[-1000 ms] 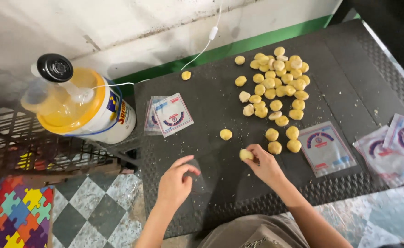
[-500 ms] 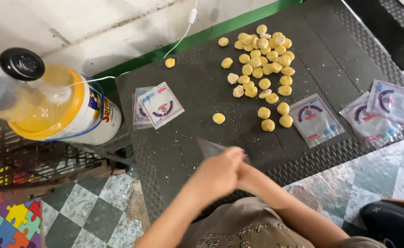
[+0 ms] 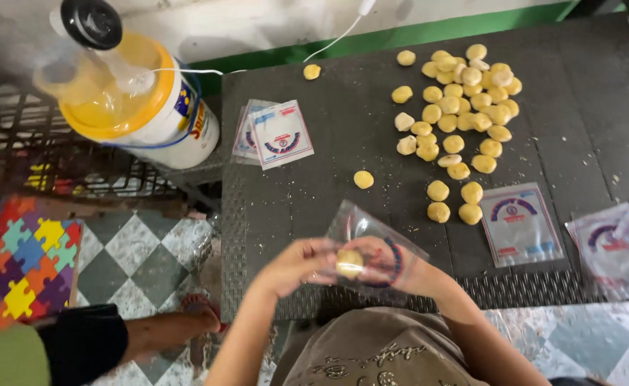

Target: Packaging small yellow bread rolls into plastic bags at a packaging station.

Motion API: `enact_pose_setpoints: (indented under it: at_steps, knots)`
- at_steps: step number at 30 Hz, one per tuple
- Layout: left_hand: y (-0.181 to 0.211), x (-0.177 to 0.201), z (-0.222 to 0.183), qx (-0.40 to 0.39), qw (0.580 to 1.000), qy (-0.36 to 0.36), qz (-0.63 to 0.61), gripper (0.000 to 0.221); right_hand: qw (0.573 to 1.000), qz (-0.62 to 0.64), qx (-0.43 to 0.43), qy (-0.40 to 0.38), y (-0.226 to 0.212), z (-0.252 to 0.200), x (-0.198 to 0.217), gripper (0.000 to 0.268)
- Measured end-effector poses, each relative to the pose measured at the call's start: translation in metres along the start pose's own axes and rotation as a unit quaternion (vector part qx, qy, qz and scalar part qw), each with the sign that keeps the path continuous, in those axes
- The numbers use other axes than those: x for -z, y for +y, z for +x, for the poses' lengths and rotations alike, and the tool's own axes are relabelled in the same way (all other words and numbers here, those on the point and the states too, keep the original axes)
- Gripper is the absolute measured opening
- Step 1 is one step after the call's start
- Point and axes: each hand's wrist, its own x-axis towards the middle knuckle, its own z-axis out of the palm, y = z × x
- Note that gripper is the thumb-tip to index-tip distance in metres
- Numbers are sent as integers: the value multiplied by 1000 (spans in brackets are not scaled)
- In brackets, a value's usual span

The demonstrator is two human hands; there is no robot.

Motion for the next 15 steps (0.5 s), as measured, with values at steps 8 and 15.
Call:
enact_pose_setpoints:
  at_steps: [8,15]
  knots:
    - [-71,-12,6,57,979,143,-136,29,958,-275,6,-82,-23,-7,-2,46]
    - [-77,14,-22,5,921,328,-210,34,712,-582,-248,306,-22,-31,129,32]
